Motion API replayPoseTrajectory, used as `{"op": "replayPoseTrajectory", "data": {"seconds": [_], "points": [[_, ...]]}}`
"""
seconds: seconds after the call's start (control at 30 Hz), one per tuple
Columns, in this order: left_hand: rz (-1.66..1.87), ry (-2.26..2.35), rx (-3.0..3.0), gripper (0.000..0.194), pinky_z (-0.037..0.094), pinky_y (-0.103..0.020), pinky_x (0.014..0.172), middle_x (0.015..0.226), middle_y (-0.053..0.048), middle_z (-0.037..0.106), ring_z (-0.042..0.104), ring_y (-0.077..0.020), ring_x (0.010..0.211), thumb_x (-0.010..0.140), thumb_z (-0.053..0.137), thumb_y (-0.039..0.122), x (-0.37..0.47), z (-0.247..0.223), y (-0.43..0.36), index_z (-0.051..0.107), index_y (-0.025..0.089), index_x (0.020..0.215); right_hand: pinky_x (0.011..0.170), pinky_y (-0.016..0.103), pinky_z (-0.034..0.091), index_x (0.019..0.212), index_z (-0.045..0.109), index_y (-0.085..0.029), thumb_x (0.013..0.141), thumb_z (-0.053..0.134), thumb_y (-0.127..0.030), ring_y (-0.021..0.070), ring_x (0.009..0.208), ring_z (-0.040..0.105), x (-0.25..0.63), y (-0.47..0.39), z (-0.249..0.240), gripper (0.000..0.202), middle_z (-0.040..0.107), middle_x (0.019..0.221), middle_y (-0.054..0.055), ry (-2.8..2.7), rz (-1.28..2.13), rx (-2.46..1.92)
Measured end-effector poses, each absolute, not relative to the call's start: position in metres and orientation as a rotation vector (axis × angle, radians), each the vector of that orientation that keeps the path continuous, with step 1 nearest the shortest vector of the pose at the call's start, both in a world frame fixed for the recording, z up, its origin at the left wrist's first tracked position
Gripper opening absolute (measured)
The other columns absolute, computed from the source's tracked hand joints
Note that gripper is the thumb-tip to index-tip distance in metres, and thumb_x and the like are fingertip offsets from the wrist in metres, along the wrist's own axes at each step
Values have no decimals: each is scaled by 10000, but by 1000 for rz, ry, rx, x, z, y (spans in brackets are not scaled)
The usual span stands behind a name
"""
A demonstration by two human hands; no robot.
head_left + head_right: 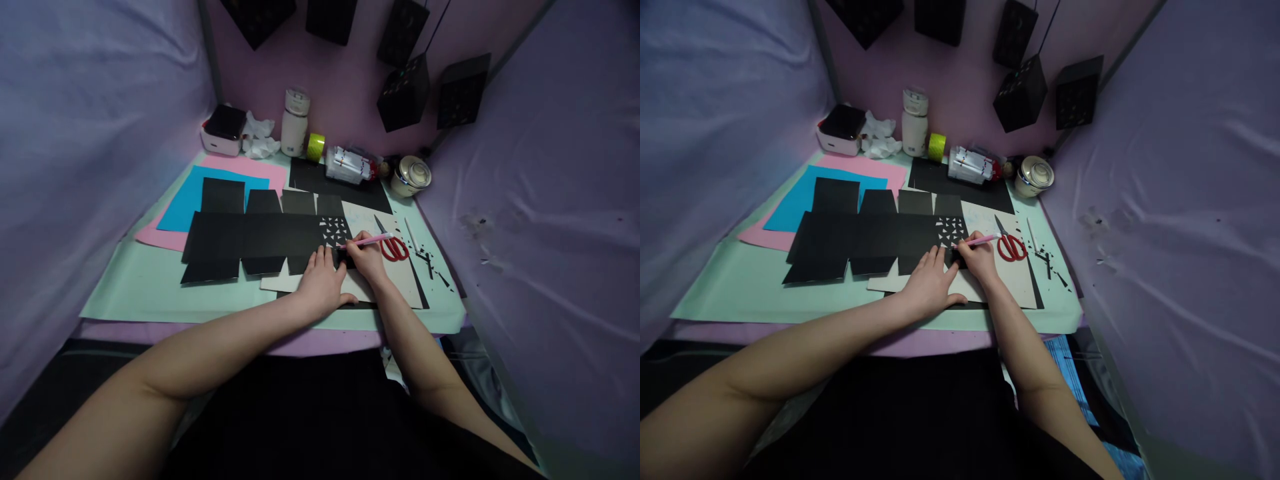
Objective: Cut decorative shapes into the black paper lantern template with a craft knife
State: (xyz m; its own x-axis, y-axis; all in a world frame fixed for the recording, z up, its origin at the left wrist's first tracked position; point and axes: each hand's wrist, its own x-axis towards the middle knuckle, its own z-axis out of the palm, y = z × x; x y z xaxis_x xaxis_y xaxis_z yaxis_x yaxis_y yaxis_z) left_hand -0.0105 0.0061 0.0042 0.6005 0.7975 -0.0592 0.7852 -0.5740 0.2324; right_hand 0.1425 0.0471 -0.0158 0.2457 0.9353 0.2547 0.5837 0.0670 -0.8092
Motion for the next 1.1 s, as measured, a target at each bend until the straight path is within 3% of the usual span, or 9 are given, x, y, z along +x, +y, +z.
{"op": "replayPoseTrajectory", "data": {"seconds": [1.1], "points": [[68, 1308, 2600, 935, 180, -517, 1175, 1564, -255, 260, 193, -450, 1454, 794, 560, 730, -10, 5, 6, 393, 122, 1484, 602, 286, 399, 647, 470, -233, 763, 586, -298, 154, 595, 522, 142, 46, -16, 177, 557, 599, -40, -1462, 530, -1593]]}}
